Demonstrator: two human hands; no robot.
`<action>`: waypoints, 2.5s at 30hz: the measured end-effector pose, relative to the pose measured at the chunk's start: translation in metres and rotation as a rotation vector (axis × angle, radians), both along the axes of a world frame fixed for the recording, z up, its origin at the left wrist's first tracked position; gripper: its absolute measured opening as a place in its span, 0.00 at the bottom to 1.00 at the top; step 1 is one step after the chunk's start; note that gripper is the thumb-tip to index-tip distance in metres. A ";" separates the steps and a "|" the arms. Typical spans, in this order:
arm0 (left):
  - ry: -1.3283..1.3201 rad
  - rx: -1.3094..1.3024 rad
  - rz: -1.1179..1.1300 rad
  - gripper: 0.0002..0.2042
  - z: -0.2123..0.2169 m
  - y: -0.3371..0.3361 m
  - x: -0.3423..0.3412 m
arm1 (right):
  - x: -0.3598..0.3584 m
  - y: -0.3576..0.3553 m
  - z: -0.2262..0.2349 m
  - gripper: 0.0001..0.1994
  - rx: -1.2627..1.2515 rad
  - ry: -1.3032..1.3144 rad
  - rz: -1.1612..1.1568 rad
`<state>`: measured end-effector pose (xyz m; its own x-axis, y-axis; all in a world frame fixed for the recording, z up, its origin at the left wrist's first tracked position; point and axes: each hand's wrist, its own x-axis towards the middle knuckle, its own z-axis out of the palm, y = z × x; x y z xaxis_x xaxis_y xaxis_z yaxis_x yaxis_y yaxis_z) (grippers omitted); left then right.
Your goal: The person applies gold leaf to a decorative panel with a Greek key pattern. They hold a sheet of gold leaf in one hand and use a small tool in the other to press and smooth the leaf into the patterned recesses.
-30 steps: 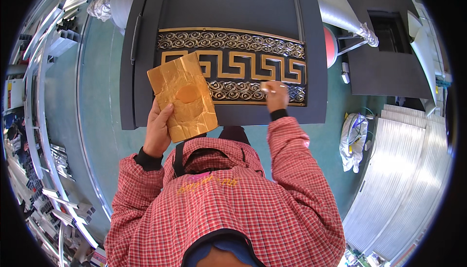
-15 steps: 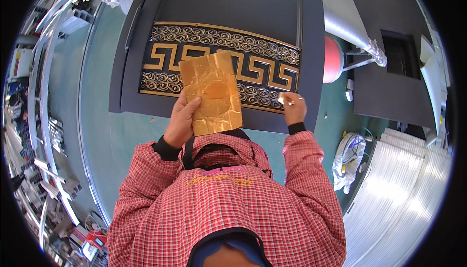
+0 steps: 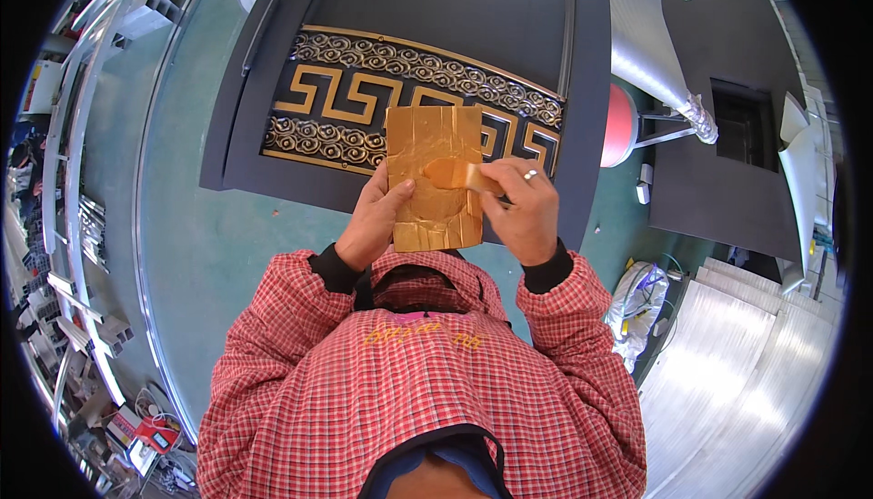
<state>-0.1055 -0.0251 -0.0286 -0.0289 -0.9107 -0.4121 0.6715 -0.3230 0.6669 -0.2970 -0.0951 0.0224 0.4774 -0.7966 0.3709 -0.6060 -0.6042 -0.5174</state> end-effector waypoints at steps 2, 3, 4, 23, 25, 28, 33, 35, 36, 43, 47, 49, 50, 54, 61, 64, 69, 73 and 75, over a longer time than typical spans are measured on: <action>0.005 0.013 0.020 0.21 0.000 0.003 -0.001 | -0.004 0.001 0.003 0.15 0.051 0.009 -0.045; 0.005 -0.002 0.025 0.21 -0.002 0.003 0.001 | 0.001 0.002 0.004 0.15 0.037 -0.009 -0.003; 0.005 -0.017 0.025 0.21 -0.004 0.002 0.003 | 0.009 0.004 0.004 0.15 0.023 -0.025 0.034; -0.176 0.066 0.274 0.20 0.003 0.014 0.049 | -0.023 -0.016 -0.176 0.10 0.112 -0.022 -0.212; -0.189 0.060 0.281 0.20 0.002 0.015 0.051 | -0.067 -0.019 -0.178 0.10 0.030 0.226 -0.303; -0.192 0.052 0.292 0.20 -0.002 0.018 0.054 | -0.112 -0.019 -0.172 0.09 0.109 0.156 -0.453; -0.194 0.058 0.265 0.20 0.004 0.009 0.045 | -0.027 -0.014 -0.174 0.07 0.121 -0.040 -0.265; -0.211 0.059 0.278 0.20 0.007 0.012 0.048 | -0.036 -0.014 -0.175 0.07 0.103 0.028 -0.241; -0.211 0.057 0.282 0.20 0.006 0.012 0.049 | -0.048 -0.015 -0.175 0.07 0.091 0.069 -0.232; -0.173 0.054 0.273 0.21 -0.001 0.019 0.055 | -0.070 -0.002 -0.174 0.09 0.121 0.061 -0.246; -0.193 0.064 0.277 0.21 0.002 0.021 0.052 | -0.028 0.005 -0.181 0.09 0.190 -0.044 -0.187; -0.192 0.058 0.274 0.21 0.002 0.022 0.055 | -0.069 -0.001 -0.186 0.09 0.137 0.063 -0.230; -0.186 0.055 0.272 0.21 0.001 0.025 0.056 | -0.096 0.000 -0.182 0.08 0.168 0.076 -0.310; -0.179 0.062 0.258 0.20 -0.004 0.028 0.059 | -0.097 0.005 -0.172 0.05 0.297 0.085 -0.471; -0.214 0.052 0.215 0.21 0.001 0.023 0.055 | -0.045 0.006 -0.176 0.08 0.225 0.004 -0.244; -0.194 0.033 0.211 0.21 -0.004 0.025 0.059 | -0.116 -0.003 -0.174 0.09 0.128 0.107 -0.528; -0.164 0.050 0.191 0.20 -0.001 0.018 0.049 | -0.072 -0.009 -0.183 0.07 0.105 -0.002 -0.427; -0.172 0.043 0.197 0.20 0.006 0.016 0.048 | -0.096 -0.015 -0.184 0.08 0.098 0.059 -0.433; -0.172 0.044 0.196 0.21 0.002 0.017 0.048 | -0.125 -0.015 -0.187 0.08 0.180 0.043 -0.568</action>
<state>-0.0580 -0.0080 -0.0267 0.2206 -0.8731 -0.4348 0.6021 -0.2288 0.7649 -0.4220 -0.1103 -0.1645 -0.0297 -0.9802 0.1959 -0.8314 -0.0845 -0.5492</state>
